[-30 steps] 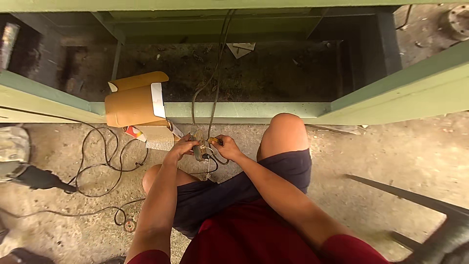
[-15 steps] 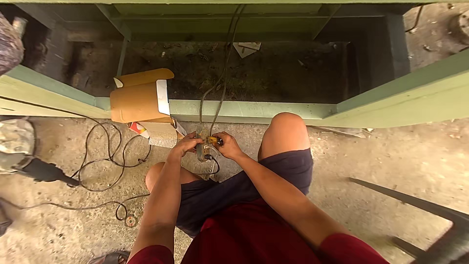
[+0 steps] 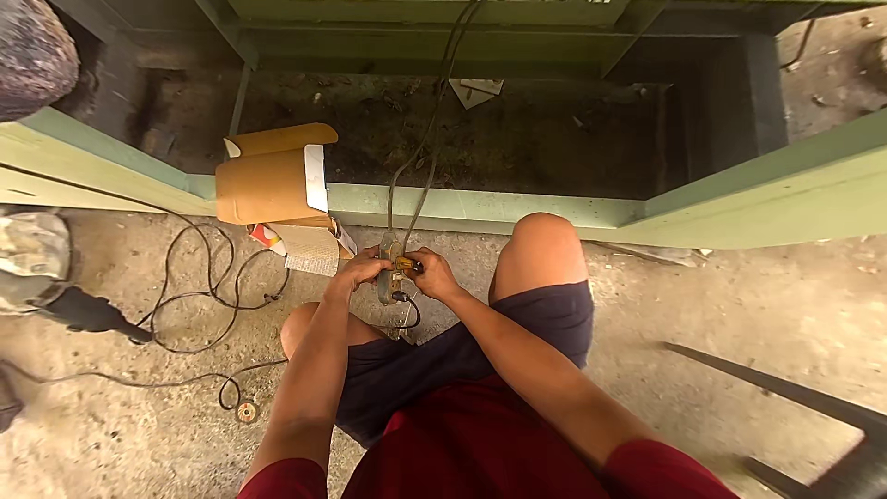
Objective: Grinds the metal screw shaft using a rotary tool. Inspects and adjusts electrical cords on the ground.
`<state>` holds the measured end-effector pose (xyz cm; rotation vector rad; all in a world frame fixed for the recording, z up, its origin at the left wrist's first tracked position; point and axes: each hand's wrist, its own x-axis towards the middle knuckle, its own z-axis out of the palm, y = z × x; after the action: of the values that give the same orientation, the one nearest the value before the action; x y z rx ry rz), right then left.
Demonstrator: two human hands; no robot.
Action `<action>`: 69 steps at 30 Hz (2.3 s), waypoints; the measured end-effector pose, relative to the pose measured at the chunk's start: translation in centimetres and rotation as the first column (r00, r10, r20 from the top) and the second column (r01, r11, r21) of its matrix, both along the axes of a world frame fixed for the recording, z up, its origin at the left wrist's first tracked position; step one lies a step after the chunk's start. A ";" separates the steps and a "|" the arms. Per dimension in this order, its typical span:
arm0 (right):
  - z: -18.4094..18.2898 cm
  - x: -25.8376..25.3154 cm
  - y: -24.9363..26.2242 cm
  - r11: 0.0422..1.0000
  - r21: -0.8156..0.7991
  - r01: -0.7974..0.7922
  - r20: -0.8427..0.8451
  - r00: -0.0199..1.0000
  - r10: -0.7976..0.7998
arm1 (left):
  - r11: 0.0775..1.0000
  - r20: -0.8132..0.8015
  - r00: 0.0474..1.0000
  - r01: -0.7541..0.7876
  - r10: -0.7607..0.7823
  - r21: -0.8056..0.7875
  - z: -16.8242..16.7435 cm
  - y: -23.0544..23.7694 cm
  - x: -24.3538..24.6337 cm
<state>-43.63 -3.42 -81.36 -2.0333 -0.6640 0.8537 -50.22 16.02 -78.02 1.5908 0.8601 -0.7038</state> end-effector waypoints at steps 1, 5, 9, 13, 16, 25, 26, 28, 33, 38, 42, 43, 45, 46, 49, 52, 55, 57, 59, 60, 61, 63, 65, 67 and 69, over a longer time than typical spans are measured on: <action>0.0 0.1 0.1 1.000 -0.004 -0.006 0.003 1.000 0.006 | 1.000 0.005 1.000 -0.001 0.001 0.010 0.0 -0.1 0.0; -0.1 -0.7 0.7 0.996 -0.071 -0.051 -0.070 0.996 0.046 | 0.994 -0.020 1.000 0.026 -0.024 0.106 -1.1 0.1 -1.8; 1.3 0.5 0.8 0.997 -0.049 -0.056 -0.048 0.997 0.054 | 0.988 0.018 1.000 -0.008 0.005 0.151 0.4 -0.4 -0.8; 1.0 0.6 1.3 0.991 0.016 -0.131 -0.018 0.991 0.131 | 0.991 0.038 0.996 -0.088 0.085 0.096 0.1 0.0 -1.5; 0.5 0.8 1.4 0.986 0.011 -0.169 -0.010 0.986 0.169 | 0.996 0.057 0.996 -0.077 0.074 0.046 -1.0 0.5 -1.6; 0.3 0.8 0.1 0.967 -0.251 -0.046 -0.065 0.997 0.031 | 0.991 -0.011 0.999 0.040 -0.038 0.129 -4.2 2.3 -1.3; 0.2 1.0 0.0 0.968 -0.247 -0.042 -0.074 0.997 0.024 | 0.987 -0.014 0.999 0.053 -0.051 0.154 -4.5 2.6 -1.1; 0.3 1.1 -0.5 0.967 -0.252 -0.047 -0.108 0.994 0.020 | 0.973 -0.016 0.996 0.089 -0.087 0.215 -5.2 2.8 -0.3; 0.5 0.6 -1.7 0.963 -0.266 -0.039 -0.161 0.987 -0.004 | 0.879 -0.054 0.971 0.236 -0.235 0.415 -5.4 1.9 1.1; 0.3 -0.5 -2.1 0.963 -0.265 -0.057 -0.169 0.985 0.012 | 0.806 -0.181 0.952 0.304 -0.245 0.508 -6.6 1.0 2.1; 0.2 -0.6 -2.4 0.962 -0.266 -0.067 -0.192 0.981 0.015 | 0.783 -0.225 0.957 0.282 -0.186 0.555 -6.2 0.5 2.6; 0.2 -0.6 -2.5 0.962 -0.264 -0.065 -0.194 0.981 0.013 | 0.775 -0.236 0.954 0.289 -0.184 0.562 -6.1 0.4 2.6; 0.1 -0.5 -2.6 0.962 -0.263 -0.066 -0.196 0.981 0.013 | 0.760 -0.257 0.952 0.290 -0.166 0.581 -6.0 0.2 2.8; 0.0 -0.4 -2.6 0.961 -0.266 -0.073 -0.197 0.980 0.019 | 0.754 -0.270 0.951 0.286 -0.149 0.592 -5.8 0.0 2.8; -0.1 -0.6 -2.7 0.956 -0.274 -0.101 -0.211 0.977 0.043 | 0.726 -0.318 0.945 0.270 -0.075 0.632 -4.8 -0.5 2.7; -0.2 -0.7 -2.8 0.952 -0.277 -0.130 -0.220 0.973 0.068 | 0.696 -0.324 0.946 0.219 0.020 0.684 -4.3 -0.3 2.3; -0.5 -0.7 -2.7 0.947 -0.281 -0.155 -0.239 0.967 0.088 | 0.693 -0.307 0.942 0.133 0.134 0.709 -4.1 0.3 1.7; -0.5 -0.8 -2.6 0.945 -0.281 -0.170 -0.249 0.963 0.100 | 0.696 -0.279 0.938 0.061 0.204 0.715 -4.1 0.8 1.3; -0.4 -1.0 -2.5 0.945 -0.278 -0.173 -0.249 0.963 0.103 | 0.706 -0.266 0.935 0.026 0.233 0.708 -4.3 1.3 0.9; -0.4 -1.0 -2.5 0.943 -0.280 -0.182 -0.248 0.962 0.112 | 0.715 -0.269 0.935 0.025 0.230 0.699 -4.3 1.5 0.9; -0.4 -1.1 -2.5 0.940 -0.283 -0.193 -0.250 0.961 0.123 | 0.724 -0.273 0.936 0.028 0.223 0.689 -4.5 1.6 0.9; -0.5 -1.3 -2.3 0.933 -0.288 -0.216 -0.254 0.957 0.143 | 0.735 -0.276 0.935 0.025 0.222 0.678 -4.9 1.8 0.9; -0.6 -1.4 -2.3 0.929 -0.290 -0.230 -0.255 0.954 0.157 | 0.736 -0.279 0.931 0.016 0.236 0.677 -5.2 2.0 1.0; -0.6 -1.5 -2.4 0.927 -0.294 -0.235 -0.257 0.953 0.161 | 0.740 -0.284 0.926 0.007 0.249 0.673 -5.3 2.0 1.1; -0.5 -1.6 -2.4 0.925 -0.294 -0.239 -0.262 0.951 0.162 | 0.743 -0.290 0.923 0.007 0.253 0.669 -5.4 2.0 1.3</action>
<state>-45.21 -5.84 -81.90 -2.1258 -0.6404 1.3795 -48.96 18.00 -83.44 2.0293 1.6202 -0.6371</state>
